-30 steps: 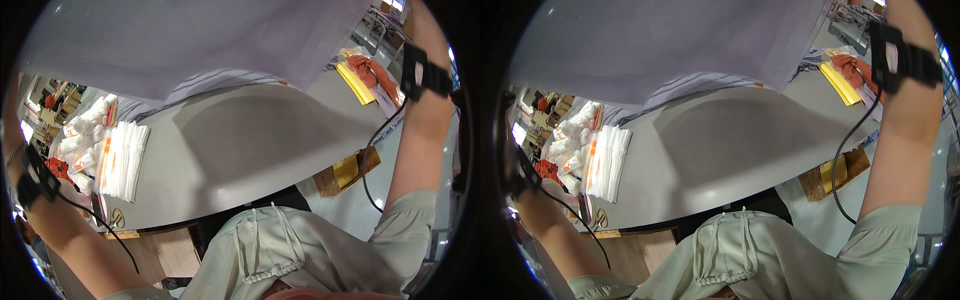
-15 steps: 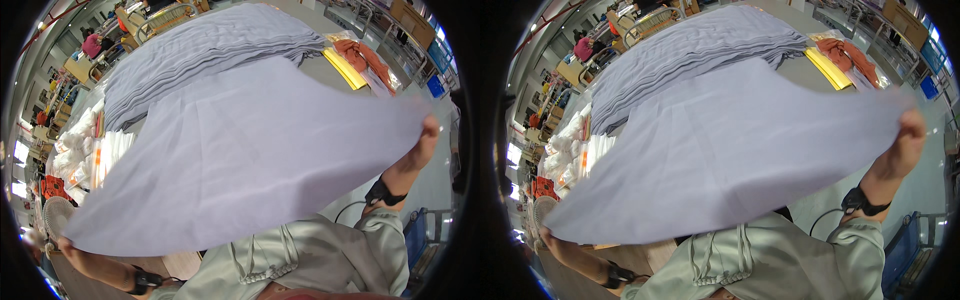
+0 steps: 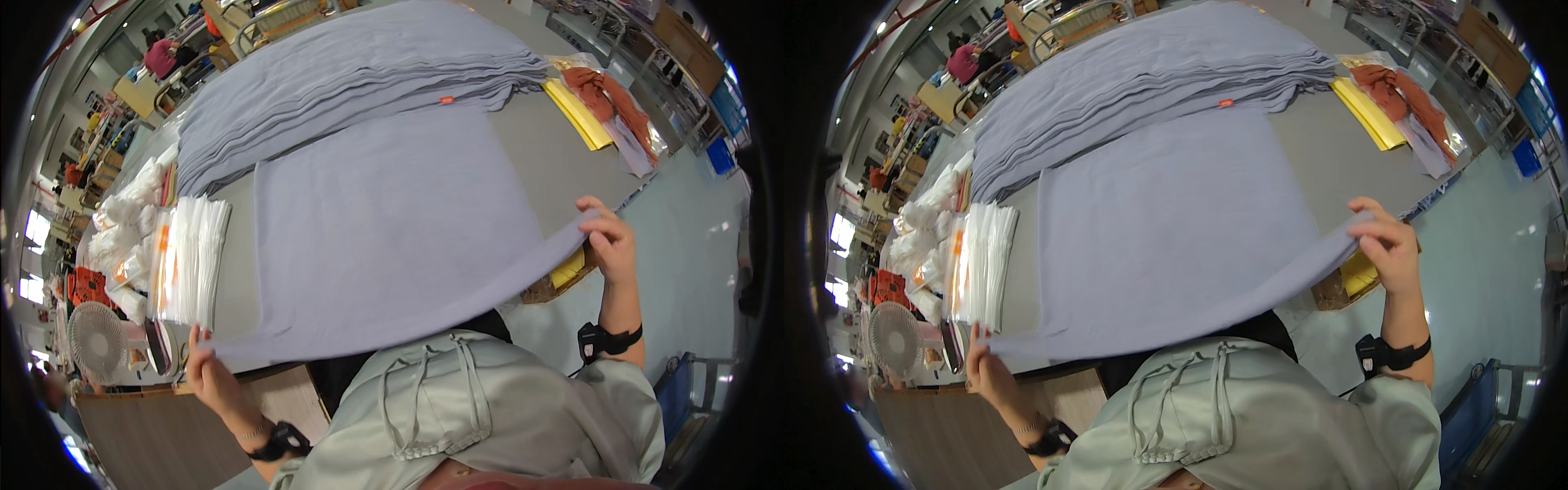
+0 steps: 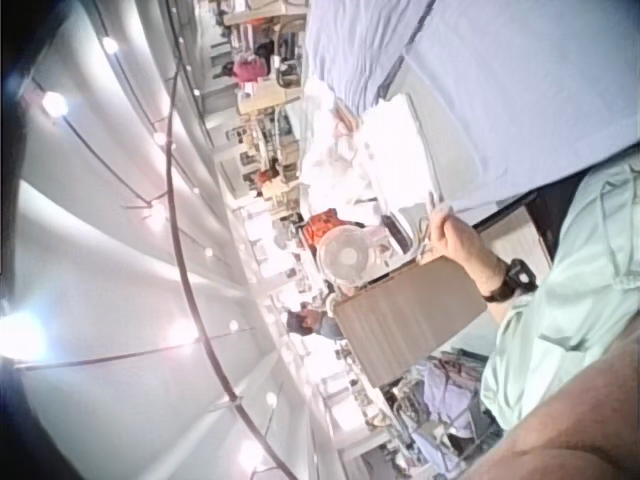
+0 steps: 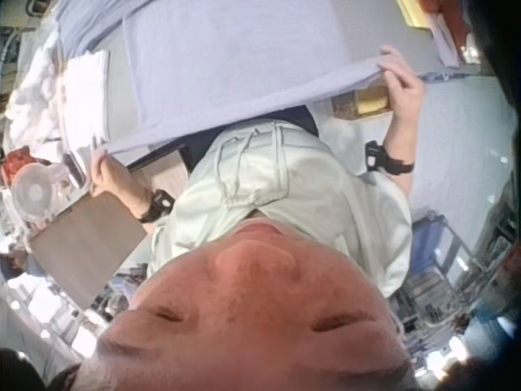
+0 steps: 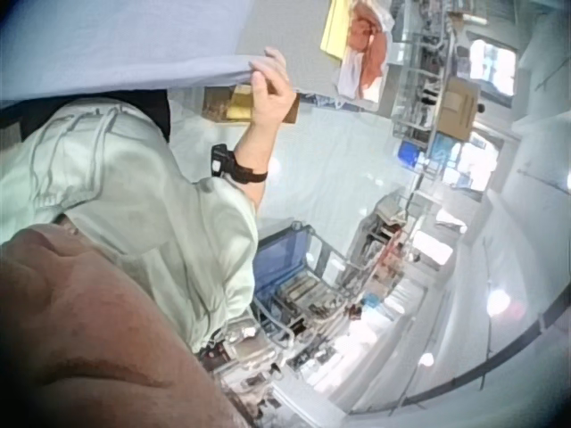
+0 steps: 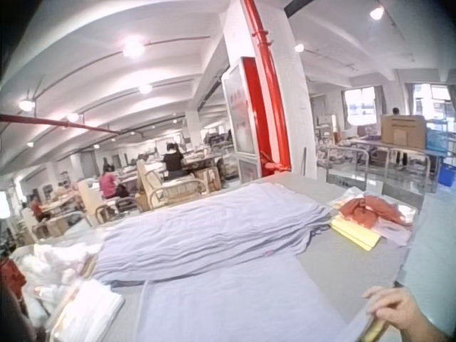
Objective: The person folds a gray garment on a table, places it into a clear plastic bag, and sets the packaged item aside. The person repeats this process with another garment.
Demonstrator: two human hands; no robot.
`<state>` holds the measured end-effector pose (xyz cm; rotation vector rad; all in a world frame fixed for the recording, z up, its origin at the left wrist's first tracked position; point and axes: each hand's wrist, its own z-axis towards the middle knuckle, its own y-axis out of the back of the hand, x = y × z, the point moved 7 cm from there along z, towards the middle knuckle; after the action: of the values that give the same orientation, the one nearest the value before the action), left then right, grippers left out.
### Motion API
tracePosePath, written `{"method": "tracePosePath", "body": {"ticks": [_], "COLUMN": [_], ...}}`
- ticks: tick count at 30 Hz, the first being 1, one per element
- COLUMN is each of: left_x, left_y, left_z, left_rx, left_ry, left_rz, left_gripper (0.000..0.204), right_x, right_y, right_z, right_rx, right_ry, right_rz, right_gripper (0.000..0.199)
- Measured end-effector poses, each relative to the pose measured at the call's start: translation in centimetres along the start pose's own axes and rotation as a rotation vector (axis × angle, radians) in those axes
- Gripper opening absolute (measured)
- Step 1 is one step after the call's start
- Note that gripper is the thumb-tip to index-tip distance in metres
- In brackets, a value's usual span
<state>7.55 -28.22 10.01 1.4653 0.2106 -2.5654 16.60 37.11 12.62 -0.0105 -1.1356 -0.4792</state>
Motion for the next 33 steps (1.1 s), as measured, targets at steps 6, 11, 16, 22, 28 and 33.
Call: {"method": "tracePosePath", "body": {"ticks": [6,11,16,22,28,33], "left_x": [8.5,12.3,13.9,14.9,6.9,3.9], "left_y": [-7.6,-11.2,-10.1,-12.3,-12.0,-11.2], "left_z": [6.6,6.9,8.4,9.1,3.3,-5.6], "left_rx": [0.19,0.375,0.311,0.474,0.609,0.97], "left_ry": [0.194,0.257,0.512,0.261,-0.271,-0.251], "left_rz": [0.309,0.652,0.5,0.687,0.954,1.021], "left_gripper": [0.033,0.037,0.035,0.035,0.051,0.053], "right_x": [-8.1,-11.0,-11.5,-12.2,-6.6,-5.0], "right_y": [-5.3,-7.5,-6.5,-8.9,-8.4,-8.9], "right_z": [3.9,5.0,7.0,8.5,2.5,-4.0], "right_rx": [0.121,0.237,0.181,0.299,0.464,0.657], "right_ry": [-0.169,-0.265,-0.211,-0.201,0.001,0.202], "right_rz": [-0.218,-0.497,-0.589,-0.601,-0.911,-1.007], "right_gripper": [0.042,0.05,0.052,0.055,0.062,0.053]}}
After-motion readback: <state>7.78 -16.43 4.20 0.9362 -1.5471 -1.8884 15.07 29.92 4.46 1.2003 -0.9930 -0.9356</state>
